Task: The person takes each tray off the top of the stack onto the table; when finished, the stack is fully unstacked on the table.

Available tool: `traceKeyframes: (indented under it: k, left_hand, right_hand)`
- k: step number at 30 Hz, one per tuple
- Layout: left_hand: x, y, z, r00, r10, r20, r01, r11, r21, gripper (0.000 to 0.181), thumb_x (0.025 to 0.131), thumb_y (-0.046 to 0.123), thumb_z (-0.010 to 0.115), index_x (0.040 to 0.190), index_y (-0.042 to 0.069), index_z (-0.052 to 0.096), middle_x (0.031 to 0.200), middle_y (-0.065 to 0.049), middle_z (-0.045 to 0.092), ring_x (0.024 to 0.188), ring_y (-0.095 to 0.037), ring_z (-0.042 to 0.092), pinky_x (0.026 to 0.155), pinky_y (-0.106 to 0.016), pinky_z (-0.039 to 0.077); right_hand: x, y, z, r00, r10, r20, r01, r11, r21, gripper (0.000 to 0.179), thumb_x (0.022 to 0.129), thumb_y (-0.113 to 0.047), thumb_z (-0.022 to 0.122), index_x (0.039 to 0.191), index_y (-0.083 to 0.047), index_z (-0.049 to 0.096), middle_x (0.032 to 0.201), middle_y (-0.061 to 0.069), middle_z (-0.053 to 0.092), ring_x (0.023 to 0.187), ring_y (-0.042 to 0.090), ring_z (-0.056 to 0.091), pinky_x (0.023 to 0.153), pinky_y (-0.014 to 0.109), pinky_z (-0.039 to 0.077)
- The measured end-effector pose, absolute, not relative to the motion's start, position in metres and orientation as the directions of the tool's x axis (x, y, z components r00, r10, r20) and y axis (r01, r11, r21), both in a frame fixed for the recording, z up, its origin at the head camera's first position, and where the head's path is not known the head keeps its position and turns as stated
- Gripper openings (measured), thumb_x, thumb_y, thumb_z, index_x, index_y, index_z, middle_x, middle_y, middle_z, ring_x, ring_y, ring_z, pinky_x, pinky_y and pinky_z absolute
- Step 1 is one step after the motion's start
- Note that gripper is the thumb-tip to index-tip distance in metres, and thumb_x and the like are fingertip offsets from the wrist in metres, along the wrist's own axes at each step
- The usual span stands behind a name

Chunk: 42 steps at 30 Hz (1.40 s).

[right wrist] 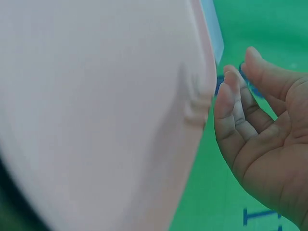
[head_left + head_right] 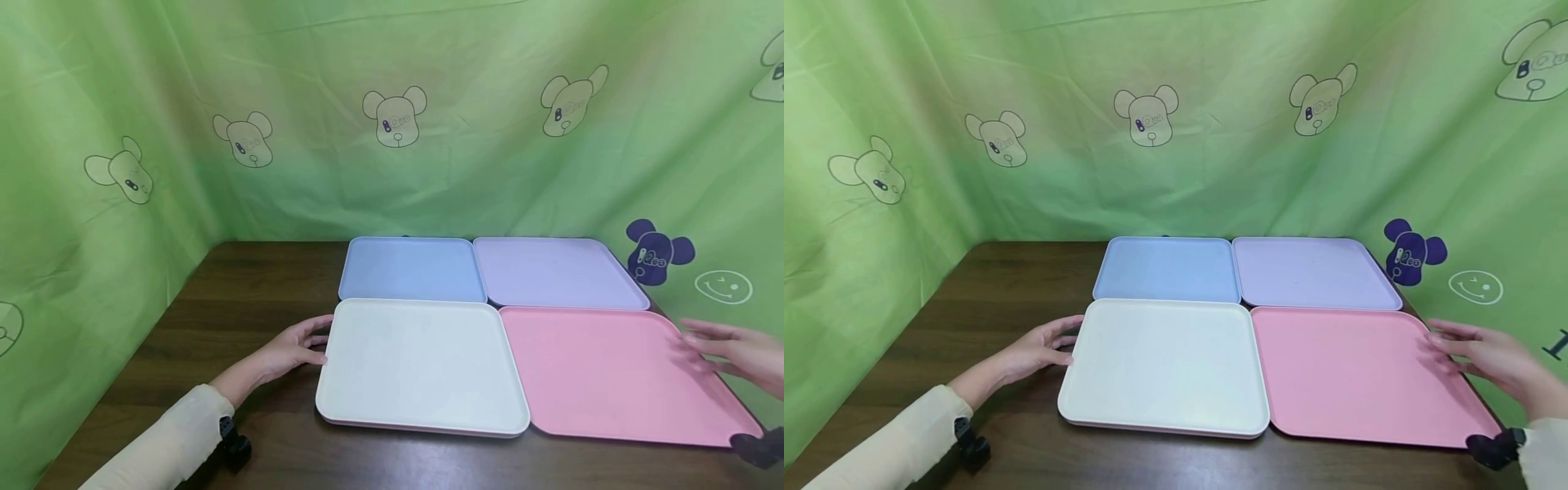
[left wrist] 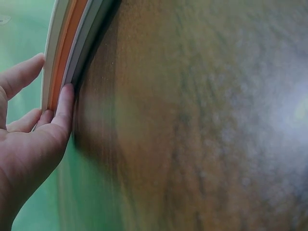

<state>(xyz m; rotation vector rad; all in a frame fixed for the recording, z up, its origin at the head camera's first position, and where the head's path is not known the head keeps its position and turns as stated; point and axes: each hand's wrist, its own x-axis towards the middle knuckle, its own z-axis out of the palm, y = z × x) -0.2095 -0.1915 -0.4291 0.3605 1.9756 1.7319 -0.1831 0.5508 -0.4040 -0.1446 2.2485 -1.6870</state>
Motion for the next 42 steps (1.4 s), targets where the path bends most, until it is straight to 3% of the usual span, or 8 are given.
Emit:
traceKeyframes:
  k: [3, 7, 10, 15, 21, 28, 34, 42]
  left_hand:
    - [-0.21, -0.19, -0.429, -0.853, 0.489, -0.183, -0.114, 0.169, 0.979, 0.082, 0.085, 0.004, 0.073, 0.152, 0.003, 0.027, 0.156, -0.017, 0.024, 0.136, -0.039, 0.033, 0.104, -0.048, 0.037]
    - [-0.21, -0.189, -0.429, -0.86, 0.476, -0.181, -0.109, 0.175, 0.978, 0.08, 0.085, 0.003, 0.073, 0.151, 0.002, 0.028, 0.156, -0.018, 0.025, 0.135, -0.039, 0.035, 0.102, -0.046, 0.04]
    - [-0.21, -0.189, -0.43, -0.866, 0.466, -0.182, -0.11, 0.177, 0.978, 0.079, 0.085, 0.003, 0.073, 0.151, 0.003, 0.029, 0.155, -0.018, 0.026, 0.135, -0.038, 0.036, 0.101, -0.045, 0.041]
    - [-0.209, -0.188, -0.43, -0.875, 0.45, -0.178, -0.106, 0.181, 0.978, 0.078, 0.084, 0.003, 0.073, 0.15, 0.002, 0.032, 0.154, -0.018, 0.029, 0.133, -0.038, 0.039, 0.101, -0.044, 0.042]
    - [-0.208, -0.188, -0.431, -0.882, 0.439, -0.17, -0.093, 0.191, 0.977, 0.076, 0.085, 0.005, 0.074, 0.149, 0.002, 0.034, 0.154, -0.019, 0.029, 0.132, -0.038, 0.04, 0.1, -0.043, 0.043]
    - [-0.208, -0.188, -0.432, -0.885, 0.438, -0.156, -0.083, 0.183, 0.98, 0.075, 0.085, 0.007, 0.074, 0.149, 0.002, 0.035, 0.153, -0.019, 0.031, 0.131, -0.037, 0.042, 0.099, -0.042, 0.044]
    - [-0.209, -0.188, -0.433, -0.892, 0.426, -0.15, -0.076, 0.185, 0.98, 0.074, 0.085, 0.007, 0.075, 0.148, 0.002, 0.036, 0.152, -0.019, 0.032, 0.13, -0.037, 0.043, 0.098, -0.042, 0.045]
    - [-0.208, -0.187, -0.435, -0.905, 0.398, -0.151, -0.083, 0.183, 0.98, 0.071, 0.085, 0.009, 0.075, 0.146, 0.001, 0.039, 0.15, -0.019, 0.036, 0.128, -0.037, 0.046, 0.097, -0.041, 0.046]
  right_hand:
    - [-0.183, 0.529, -0.396, -0.956, -0.218, -0.199, 0.125, 0.312, -0.942, 0.052, 0.102, -0.002, 0.045, 0.108, -0.05, 0.064, 0.101, -0.011, 0.071, 0.086, 0.014, 0.069, 0.069, 0.032, 0.055]
    - [-0.187, 0.5, -0.391, -0.972, -0.126, -0.199, 0.139, 0.372, -0.918, 0.045, 0.099, -0.007, 0.054, 0.105, -0.051, 0.065, 0.099, -0.015, 0.07, 0.084, 0.013, 0.069, 0.069, 0.033, 0.056]
    - [-0.193, 0.48, -0.391, -0.975, -0.137, -0.177, 0.112, 0.388, -0.915, 0.04, 0.098, -0.008, 0.058, 0.111, -0.045, 0.066, 0.102, -0.02, 0.068, 0.087, 0.013, 0.069, 0.071, 0.033, 0.056]
    - [-0.204, 0.448, -0.394, -0.974, -0.18, -0.135, 0.043, 0.441, -0.897, 0.035, 0.096, -0.01, 0.061, 0.127, -0.024, 0.065, 0.108, -0.029, 0.06, 0.092, 0.008, 0.066, 0.075, 0.031, 0.055]
    - [-0.21, 0.409, -0.39, -0.968, -0.211, -0.135, 0.017, 0.481, -0.877, 0.047, 0.096, -0.018, 0.063, 0.139, -0.004, 0.052, 0.112, -0.032, 0.056, 0.097, 0.004, 0.063, 0.079, 0.028, 0.052]
    - [-0.211, 0.364, -0.39, -0.97, -0.206, -0.126, 0.02, 0.45, -0.893, 0.057, 0.094, -0.019, 0.065, 0.141, 0.006, 0.044, 0.117, -0.004, 0.067, 0.096, 0.009, 0.064, 0.079, 0.032, 0.053]
    - [-0.207, 0.332, -0.395, -0.974, -0.204, -0.099, -0.005, 0.455, -0.891, 0.059, 0.094, -0.018, 0.065, 0.14, 0.01, 0.042, 0.126, 0.026, 0.058, 0.096, 0.011, 0.065, 0.08, 0.034, 0.054]
    - [-0.203, 0.306, -0.399, -0.977, -0.212, -0.028, -0.08, 0.483, -0.872, 0.054, 0.095, -0.017, 0.065, 0.135, 0.013, 0.046, 0.128, 0.028, 0.056, 0.097, -0.002, 0.061, 0.082, 0.023, 0.051]
